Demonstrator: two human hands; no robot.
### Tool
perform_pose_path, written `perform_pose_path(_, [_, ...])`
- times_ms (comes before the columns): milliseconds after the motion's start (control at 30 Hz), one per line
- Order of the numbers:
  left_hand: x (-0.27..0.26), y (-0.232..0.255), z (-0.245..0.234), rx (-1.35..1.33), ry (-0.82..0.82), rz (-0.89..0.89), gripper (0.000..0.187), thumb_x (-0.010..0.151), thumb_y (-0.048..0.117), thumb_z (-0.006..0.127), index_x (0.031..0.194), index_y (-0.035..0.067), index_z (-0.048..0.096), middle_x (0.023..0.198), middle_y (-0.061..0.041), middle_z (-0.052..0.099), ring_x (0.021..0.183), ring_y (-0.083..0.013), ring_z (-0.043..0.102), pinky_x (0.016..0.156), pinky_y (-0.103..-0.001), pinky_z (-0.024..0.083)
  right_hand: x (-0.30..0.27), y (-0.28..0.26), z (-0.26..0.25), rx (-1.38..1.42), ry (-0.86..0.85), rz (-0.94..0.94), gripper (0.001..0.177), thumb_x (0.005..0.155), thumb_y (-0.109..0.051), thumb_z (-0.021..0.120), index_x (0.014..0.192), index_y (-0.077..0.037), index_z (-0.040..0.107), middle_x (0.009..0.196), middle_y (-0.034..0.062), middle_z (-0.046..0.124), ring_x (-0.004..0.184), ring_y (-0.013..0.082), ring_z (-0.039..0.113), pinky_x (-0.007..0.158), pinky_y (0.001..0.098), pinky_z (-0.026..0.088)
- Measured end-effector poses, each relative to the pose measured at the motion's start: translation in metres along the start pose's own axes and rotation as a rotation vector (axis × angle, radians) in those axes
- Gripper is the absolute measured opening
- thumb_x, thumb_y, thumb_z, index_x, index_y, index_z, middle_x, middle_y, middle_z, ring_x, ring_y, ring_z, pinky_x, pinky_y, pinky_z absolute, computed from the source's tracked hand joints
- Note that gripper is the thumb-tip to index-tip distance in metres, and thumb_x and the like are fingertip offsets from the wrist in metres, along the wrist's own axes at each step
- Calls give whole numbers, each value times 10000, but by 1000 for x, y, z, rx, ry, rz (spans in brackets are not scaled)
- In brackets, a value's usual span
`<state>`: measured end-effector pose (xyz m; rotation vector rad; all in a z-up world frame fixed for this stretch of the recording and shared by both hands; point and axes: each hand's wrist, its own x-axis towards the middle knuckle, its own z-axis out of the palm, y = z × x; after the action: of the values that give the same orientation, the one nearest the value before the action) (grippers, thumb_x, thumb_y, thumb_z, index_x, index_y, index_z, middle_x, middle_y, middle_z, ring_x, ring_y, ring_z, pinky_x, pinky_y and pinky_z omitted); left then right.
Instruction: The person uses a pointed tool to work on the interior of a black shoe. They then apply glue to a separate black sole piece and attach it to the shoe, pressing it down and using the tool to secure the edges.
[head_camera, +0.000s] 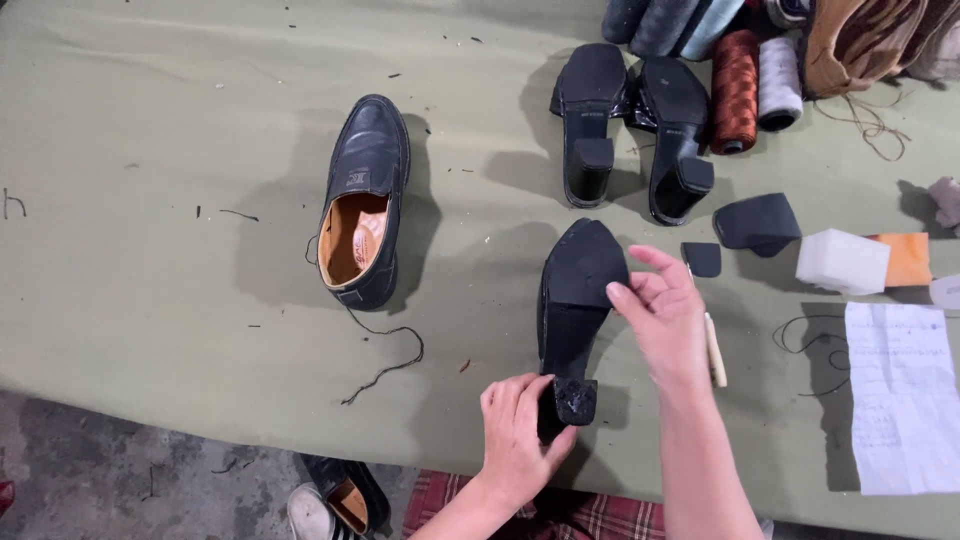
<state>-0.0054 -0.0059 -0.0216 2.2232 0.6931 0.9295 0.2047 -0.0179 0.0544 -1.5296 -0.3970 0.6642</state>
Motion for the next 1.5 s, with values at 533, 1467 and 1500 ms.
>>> perform_pose_path(533, [3,-9,-8,95,-169,-41,749,837,519,735,1377,44,529,1255,-126,558,1168,-331,521,950,-486,355,1,-7,9,-494,40,31,444,886,-191,745,1328,-180,700,1063,81,728,980,102,651,973,245,529])
perform_pose_path(1467, [10,0,-2,62,-68,-40,546,846,458,668,1220,70,580,1228,-135,569,1179,-344,541,922,-491,358,8,46,-5,-1231,17,-330,451,980,-419,630,1348,-160,670,882,-33,637,707,258,632,580,455,535])
perform_pose_path(1500, [10,0,-2,61,-69,-39,546,846,458,668,1220,70,580,1228,-135,569,1179,-344,541,922,-491,358,9,48,-6,-1231,18,-328,451,980,-419,630,1348,-160,670,882,-33,637,707,258,632,580,455,535])
